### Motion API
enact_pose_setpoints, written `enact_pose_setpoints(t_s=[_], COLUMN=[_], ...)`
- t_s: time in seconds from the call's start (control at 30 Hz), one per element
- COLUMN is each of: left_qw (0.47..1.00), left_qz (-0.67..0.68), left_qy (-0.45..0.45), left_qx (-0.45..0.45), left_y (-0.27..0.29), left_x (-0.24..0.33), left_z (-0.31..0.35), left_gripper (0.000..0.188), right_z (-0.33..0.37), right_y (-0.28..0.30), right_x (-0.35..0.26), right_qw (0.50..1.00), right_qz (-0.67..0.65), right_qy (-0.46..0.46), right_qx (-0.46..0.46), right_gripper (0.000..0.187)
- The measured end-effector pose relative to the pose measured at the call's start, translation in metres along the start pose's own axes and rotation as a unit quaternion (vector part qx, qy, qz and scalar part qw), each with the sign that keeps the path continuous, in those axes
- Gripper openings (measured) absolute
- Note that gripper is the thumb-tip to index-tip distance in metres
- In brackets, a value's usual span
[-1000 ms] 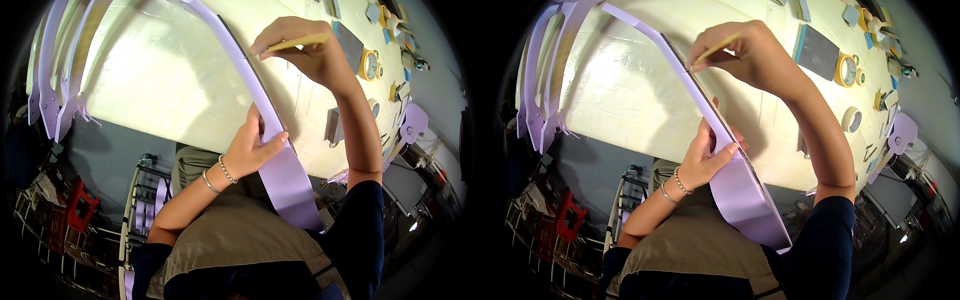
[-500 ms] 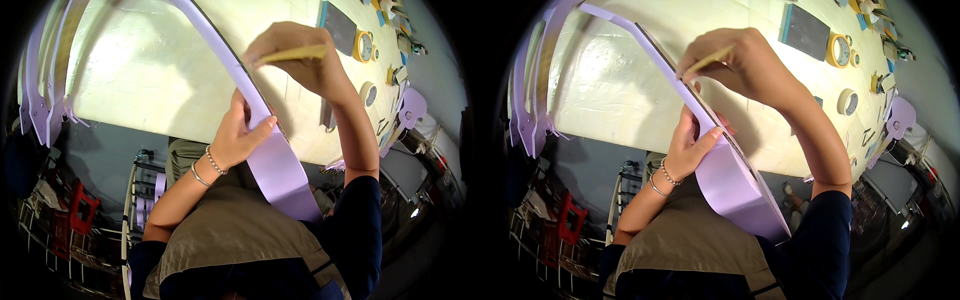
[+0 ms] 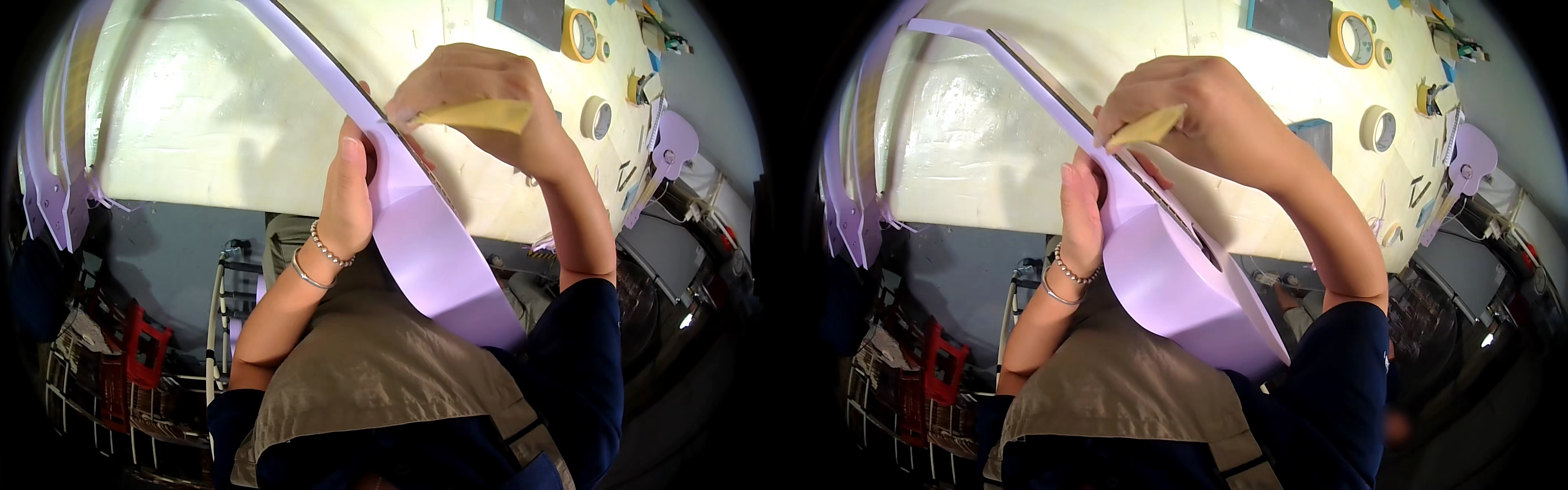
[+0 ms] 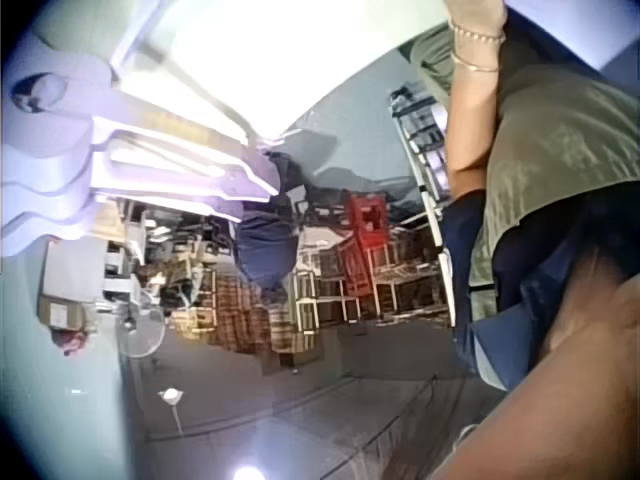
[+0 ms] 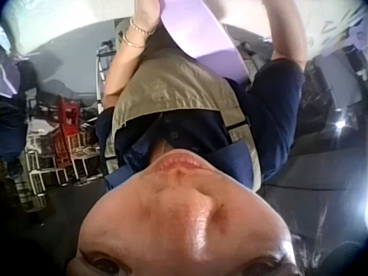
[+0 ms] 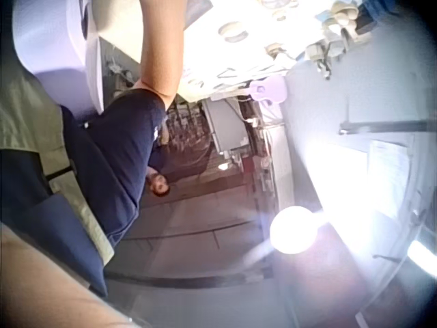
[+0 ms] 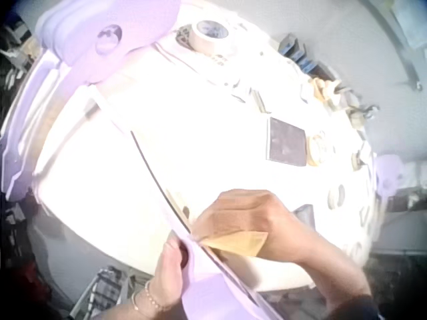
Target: The person sands the edges of a light purple ukulele with a sanding block, then applies masking tape to the neck and headstock. The person repeats this process on multiple ukuleles, placing each finished unit on a nearby rack.
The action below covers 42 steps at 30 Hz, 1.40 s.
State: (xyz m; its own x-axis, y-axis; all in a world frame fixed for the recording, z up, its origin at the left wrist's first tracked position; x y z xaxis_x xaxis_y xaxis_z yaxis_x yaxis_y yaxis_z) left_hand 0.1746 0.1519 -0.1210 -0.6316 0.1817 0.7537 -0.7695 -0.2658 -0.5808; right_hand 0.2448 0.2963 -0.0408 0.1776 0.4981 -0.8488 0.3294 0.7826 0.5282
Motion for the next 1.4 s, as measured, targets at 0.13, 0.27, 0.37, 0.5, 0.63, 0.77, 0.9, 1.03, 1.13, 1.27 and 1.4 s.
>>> enact_pose_setpoints(t_s=[0.13,0.27,0.37,0.5,0.63,0.77,0.9,1.03,1.13,1.27,1.4], left_qw=[0.998,0.997,0.998,0.999,0.999,0.998,0.999,0.999,0.999,0.996,0.992], left_qz=[-0.058,-0.055,-0.033,-0.036,-0.025,-0.043,-0.033,0.029,-0.046,-0.072,-0.108], left_qy=[-0.005,0.001,0.015,-0.001,0.011,0.018,0.019,0.044,0.028,0.046,0.067], left_qx=[0.039,0.048,0.052,0.026,0.042,0.045,0.022,0.001,0.002,-0.007,-0.006], left_y=[0.000,0.001,-0.002,0.002,-0.003,0.000,-0.001,-0.001,-0.006,0.000,0.003], left_x=[0.003,0.002,0.005,-0.001,0.002,0.001,0.002,-0.002,0.008,0.011,0.015], left_z=[0.002,0.002,0.002,0.000,0.002,0.003,0.002,0.003,0.004,0.003,0.005], left_gripper=[0.072,0.070,0.072,0.072,0.073,0.073,0.073,0.069,0.081,0.087,0.077], right_z=[0.026,0.029,0.028,0.042,0.046,0.048,0.056,0.071,0.092,0.131,0.185], right_y=[0.006,0.004,0.001,0.004,0.002,0.001,0.005,0.008,0.022,0.037,0.024], right_x=[-0.010,-0.008,-0.007,-0.013,-0.010,-0.009,-0.009,0.020,0.067,0.067,0.085], right_qw=[0.997,0.998,0.999,0.997,0.996,0.996,0.996,0.906,0.814,0.807,0.810], right_qz=[-0.053,-0.052,-0.033,-0.058,-0.066,-0.076,-0.076,-0.309,-0.313,-0.076,0.283], right_qy=[-0.026,-0.023,-0.019,-0.037,-0.050,-0.044,-0.049,-0.196,-0.326,-0.443,-0.428], right_qx=[-0.044,-0.040,-0.017,-0.025,-0.013,-0.003,-0.026,0.215,0.364,0.384,0.284], right_gripper=[0.019,0.019,0.018,0.018,0.016,0.016,0.009,0.009,0.035,0.047,0.074])
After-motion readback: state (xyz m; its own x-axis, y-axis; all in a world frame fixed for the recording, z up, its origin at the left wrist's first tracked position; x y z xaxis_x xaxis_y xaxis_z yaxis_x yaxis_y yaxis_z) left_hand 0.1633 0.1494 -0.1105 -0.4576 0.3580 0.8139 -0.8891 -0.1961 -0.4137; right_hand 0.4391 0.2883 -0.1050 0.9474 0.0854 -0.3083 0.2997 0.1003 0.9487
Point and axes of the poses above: each hand's wrist, its own z-axis away from the middle knuckle, its own y-axis out of the back of the hand, x = y × z, the point moved 2 cm from there along -z, towards the middle knuckle, and after that the axes turned 5 degrees about -z, right-handed, at the moved point
